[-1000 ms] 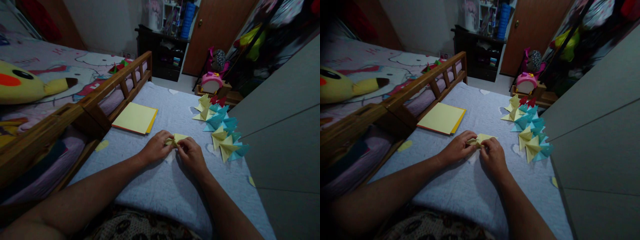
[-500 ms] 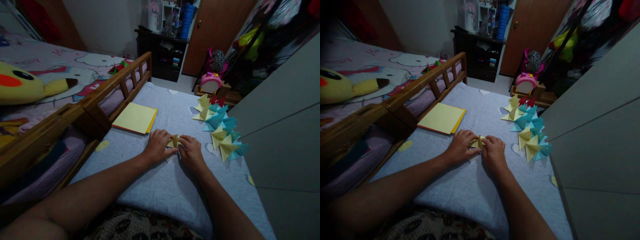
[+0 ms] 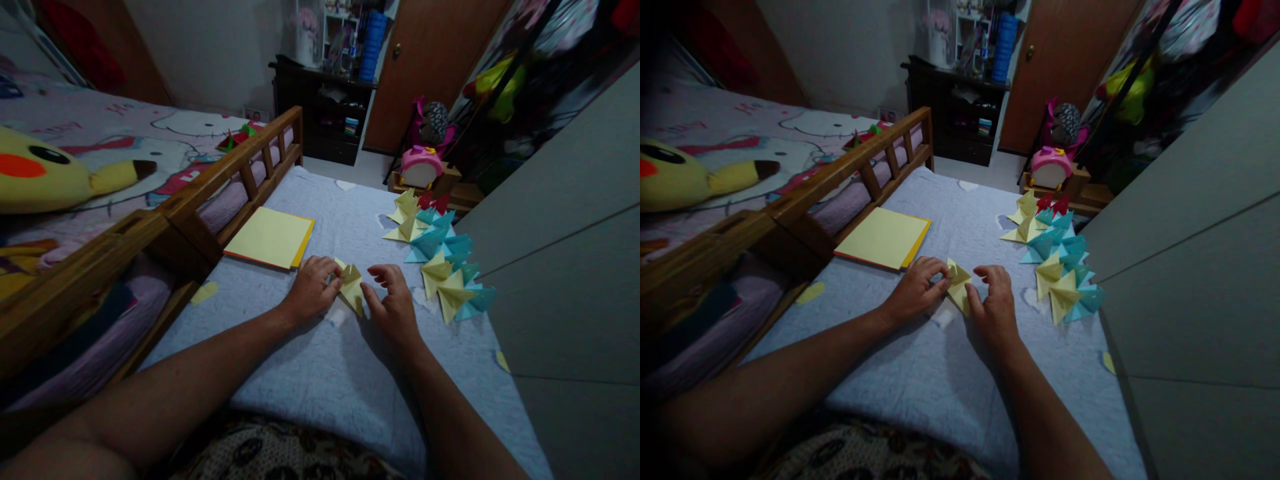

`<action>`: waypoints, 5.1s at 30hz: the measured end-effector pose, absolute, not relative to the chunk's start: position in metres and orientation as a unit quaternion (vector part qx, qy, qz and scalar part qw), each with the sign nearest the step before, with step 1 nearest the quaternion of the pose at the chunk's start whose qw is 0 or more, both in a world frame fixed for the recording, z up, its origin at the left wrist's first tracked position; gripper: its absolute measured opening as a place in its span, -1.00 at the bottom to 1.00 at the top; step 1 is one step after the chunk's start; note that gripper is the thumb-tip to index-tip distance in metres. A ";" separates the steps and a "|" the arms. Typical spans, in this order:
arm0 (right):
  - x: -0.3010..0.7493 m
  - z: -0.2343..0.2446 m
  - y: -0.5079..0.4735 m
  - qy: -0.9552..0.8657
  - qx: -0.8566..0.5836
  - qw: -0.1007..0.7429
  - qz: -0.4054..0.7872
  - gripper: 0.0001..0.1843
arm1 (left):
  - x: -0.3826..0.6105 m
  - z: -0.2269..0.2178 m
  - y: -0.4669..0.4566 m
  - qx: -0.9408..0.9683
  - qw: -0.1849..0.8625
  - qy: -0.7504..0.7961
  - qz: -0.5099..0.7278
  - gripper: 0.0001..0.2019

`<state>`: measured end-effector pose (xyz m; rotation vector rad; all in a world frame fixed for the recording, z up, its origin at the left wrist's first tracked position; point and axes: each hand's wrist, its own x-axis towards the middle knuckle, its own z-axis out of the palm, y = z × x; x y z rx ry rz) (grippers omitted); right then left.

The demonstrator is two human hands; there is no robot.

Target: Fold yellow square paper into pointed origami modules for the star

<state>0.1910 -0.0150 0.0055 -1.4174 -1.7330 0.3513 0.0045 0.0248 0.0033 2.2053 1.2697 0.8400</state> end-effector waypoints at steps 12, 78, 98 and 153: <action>0.193 0.005 -0.008 -0.637 -0.544 0.454 0.303 -0.84 | 0.003 0.006 0.020 0.739 0.318 0.433 0.406 -0.86; 0.199 -0.008 -0.011 -0.689 -0.676 0.219 0.144 -0.78 | 0.169 -0.008 0.141 0.780 0.244 0.530 0.227 -0.87; 0.198 -0.006 -0.010 -0.688 -0.681 0.207 0.140 -0.78 | 0.161 -0.005 0.141 0.810 0.218 0.513 0.184 -0.85; 0.205 -0.013 -0.011 -0.711 -0.656 0.223 0.120 -0.80 | -0.104 0.004 0.080 0.821 0.084 0.525 0.209 -0.68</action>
